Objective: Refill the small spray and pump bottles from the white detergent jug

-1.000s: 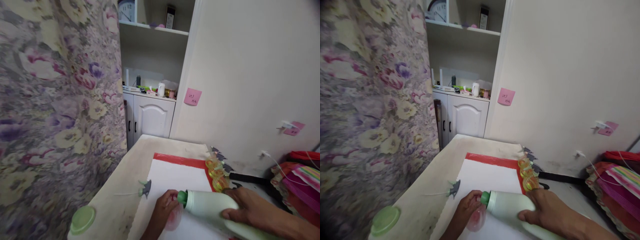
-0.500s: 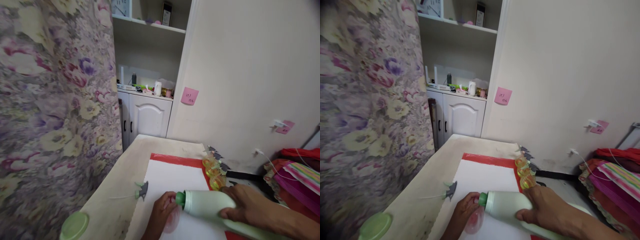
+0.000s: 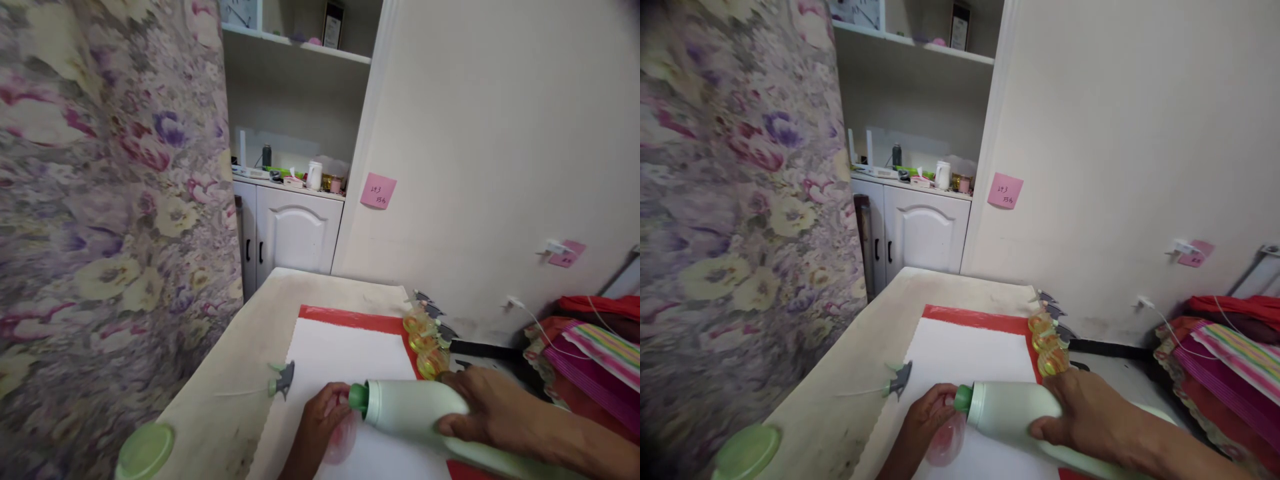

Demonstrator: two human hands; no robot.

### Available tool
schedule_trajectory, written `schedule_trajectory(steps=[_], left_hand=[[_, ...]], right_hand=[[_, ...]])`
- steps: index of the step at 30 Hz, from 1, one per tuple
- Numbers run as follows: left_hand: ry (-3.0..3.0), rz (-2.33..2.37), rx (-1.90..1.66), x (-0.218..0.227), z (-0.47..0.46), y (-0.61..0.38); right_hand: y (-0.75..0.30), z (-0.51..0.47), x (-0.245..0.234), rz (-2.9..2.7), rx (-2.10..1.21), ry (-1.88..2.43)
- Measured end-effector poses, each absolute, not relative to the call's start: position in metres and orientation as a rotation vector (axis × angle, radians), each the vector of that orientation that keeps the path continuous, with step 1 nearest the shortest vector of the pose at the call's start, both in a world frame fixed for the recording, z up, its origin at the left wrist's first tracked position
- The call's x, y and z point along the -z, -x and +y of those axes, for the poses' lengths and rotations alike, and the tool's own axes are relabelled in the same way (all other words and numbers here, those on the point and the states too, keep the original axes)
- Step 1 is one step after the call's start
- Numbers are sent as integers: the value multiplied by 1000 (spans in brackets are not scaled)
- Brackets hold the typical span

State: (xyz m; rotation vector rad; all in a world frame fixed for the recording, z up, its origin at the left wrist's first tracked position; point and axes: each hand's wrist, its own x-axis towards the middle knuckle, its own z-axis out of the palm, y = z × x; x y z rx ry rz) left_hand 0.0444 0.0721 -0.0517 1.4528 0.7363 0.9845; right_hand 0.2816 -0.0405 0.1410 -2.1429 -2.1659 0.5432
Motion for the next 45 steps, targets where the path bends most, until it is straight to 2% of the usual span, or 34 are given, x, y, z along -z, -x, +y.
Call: schedule_trajectory(steps=[45], left_hand=[[-1583,703,-1010,43,66,-42]], right_hand=[[-281,-38,-144,-2234,-421,2215]])
